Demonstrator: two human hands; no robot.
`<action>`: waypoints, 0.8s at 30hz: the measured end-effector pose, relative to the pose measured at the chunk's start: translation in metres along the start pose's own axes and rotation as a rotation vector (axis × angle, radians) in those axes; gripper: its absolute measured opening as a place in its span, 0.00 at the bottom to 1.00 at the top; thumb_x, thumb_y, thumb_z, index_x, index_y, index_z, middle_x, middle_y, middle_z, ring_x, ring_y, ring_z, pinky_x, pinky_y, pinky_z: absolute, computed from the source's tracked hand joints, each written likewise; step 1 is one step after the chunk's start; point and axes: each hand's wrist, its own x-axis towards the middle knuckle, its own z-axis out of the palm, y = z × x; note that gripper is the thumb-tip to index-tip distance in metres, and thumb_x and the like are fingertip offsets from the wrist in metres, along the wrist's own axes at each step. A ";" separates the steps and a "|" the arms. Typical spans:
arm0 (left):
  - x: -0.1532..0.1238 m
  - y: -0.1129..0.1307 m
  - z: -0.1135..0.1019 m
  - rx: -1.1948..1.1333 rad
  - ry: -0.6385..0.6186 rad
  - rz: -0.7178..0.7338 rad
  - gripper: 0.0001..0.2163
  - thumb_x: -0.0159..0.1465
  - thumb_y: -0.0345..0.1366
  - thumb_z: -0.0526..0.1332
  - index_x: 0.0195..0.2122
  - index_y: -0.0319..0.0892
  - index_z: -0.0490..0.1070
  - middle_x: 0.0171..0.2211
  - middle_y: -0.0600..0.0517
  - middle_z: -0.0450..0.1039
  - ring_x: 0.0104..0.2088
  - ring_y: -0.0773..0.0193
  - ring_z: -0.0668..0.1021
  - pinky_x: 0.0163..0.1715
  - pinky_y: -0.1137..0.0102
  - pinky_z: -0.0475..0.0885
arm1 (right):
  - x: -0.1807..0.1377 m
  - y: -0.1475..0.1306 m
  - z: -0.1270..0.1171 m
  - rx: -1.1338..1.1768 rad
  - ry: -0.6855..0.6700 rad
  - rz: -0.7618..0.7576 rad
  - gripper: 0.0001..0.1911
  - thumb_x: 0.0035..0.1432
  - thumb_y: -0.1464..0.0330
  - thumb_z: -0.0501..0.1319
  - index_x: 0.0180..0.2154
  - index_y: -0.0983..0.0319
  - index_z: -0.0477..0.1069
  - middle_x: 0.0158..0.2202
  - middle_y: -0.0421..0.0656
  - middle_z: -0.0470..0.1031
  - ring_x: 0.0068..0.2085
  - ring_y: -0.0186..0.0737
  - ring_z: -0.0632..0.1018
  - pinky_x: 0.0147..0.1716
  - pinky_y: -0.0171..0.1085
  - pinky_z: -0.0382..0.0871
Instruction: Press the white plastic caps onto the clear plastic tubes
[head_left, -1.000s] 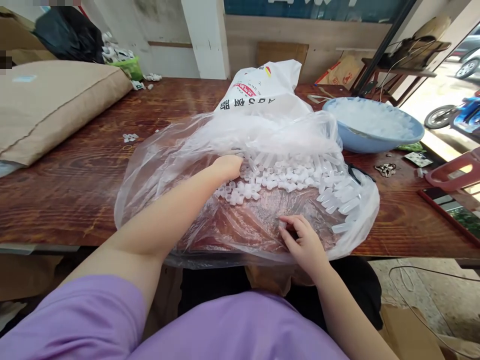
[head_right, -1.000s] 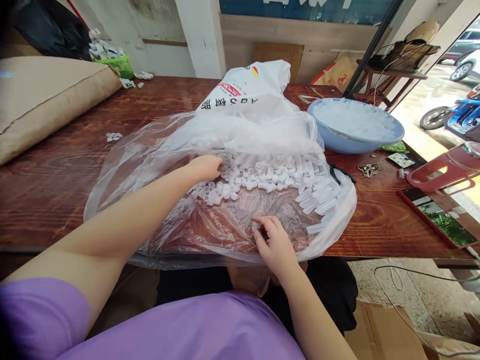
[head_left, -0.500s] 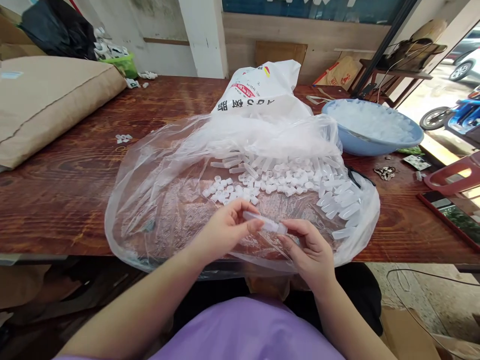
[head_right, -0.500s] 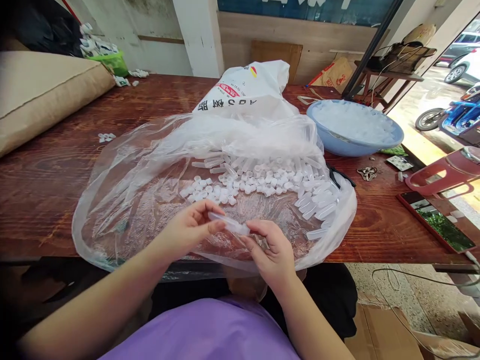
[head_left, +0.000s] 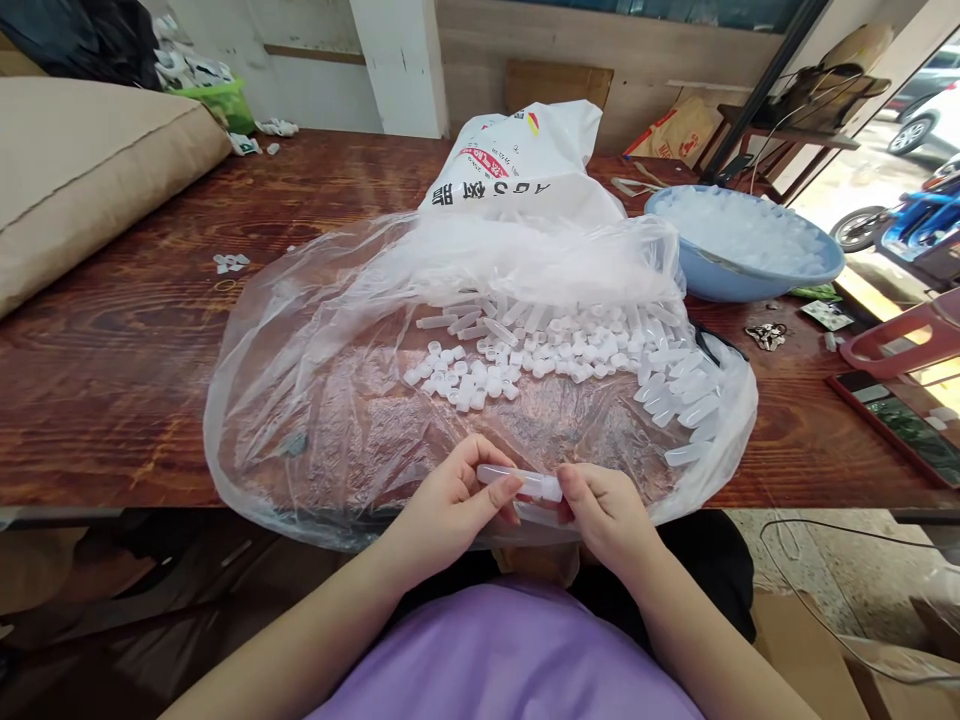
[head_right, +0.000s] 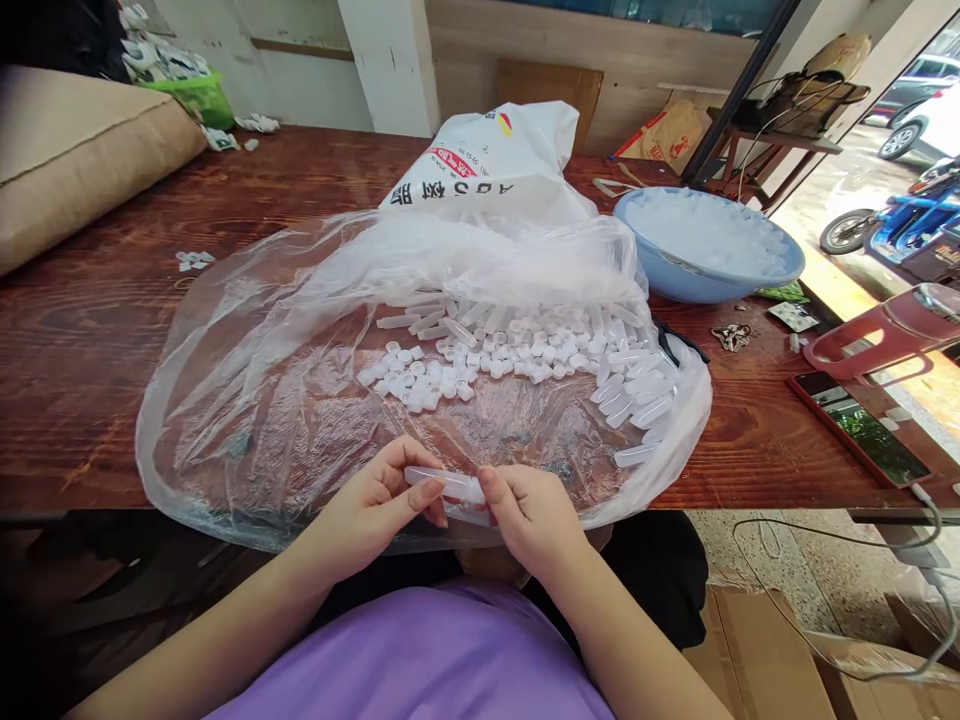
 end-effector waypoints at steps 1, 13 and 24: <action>0.000 0.001 0.000 0.018 0.021 0.014 0.16 0.56 0.48 0.62 0.34 0.41 0.62 0.22 0.56 0.72 0.24 0.71 0.74 0.29 0.75 0.68 | 0.000 0.000 0.001 0.022 0.008 0.004 0.22 0.64 0.59 0.45 0.27 0.61 0.70 0.21 0.41 0.72 0.22 0.34 0.73 0.21 0.32 0.67; -0.006 -0.004 -0.004 0.161 -0.041 0.023 0.17 0.60 0.49 0.57 0.41 0.41 0.66 0.22 0.57 0.68 0.26 0.70 0.70 0.28 0.74 0.66 | 0.003 -0.004 0.007 -0.051 0.038 -0.130 0.22 0.63 0.55 0.43 0.34 0.63 0.67 0.28 0.44 0.71 0.28 0.36 0.71 0.27 0.34 0.65; -0.007 -0.007 -0.007 0.146 -0.018 0.097 0.15 0.61 0.47 0.56 0.40 0.41 0.63 0.24 0.55 0.71 0.27 0.68 0.72 0.30 0.73 0.68 | 0.020 -0.016 0.017 -0.031 0.022 -0.070 0.27 0.60 0.50 0.41 0.22 0.61 0.61 0.23 0.42 0.65 0.27 0.36 0.66 0.29 0.35 0.61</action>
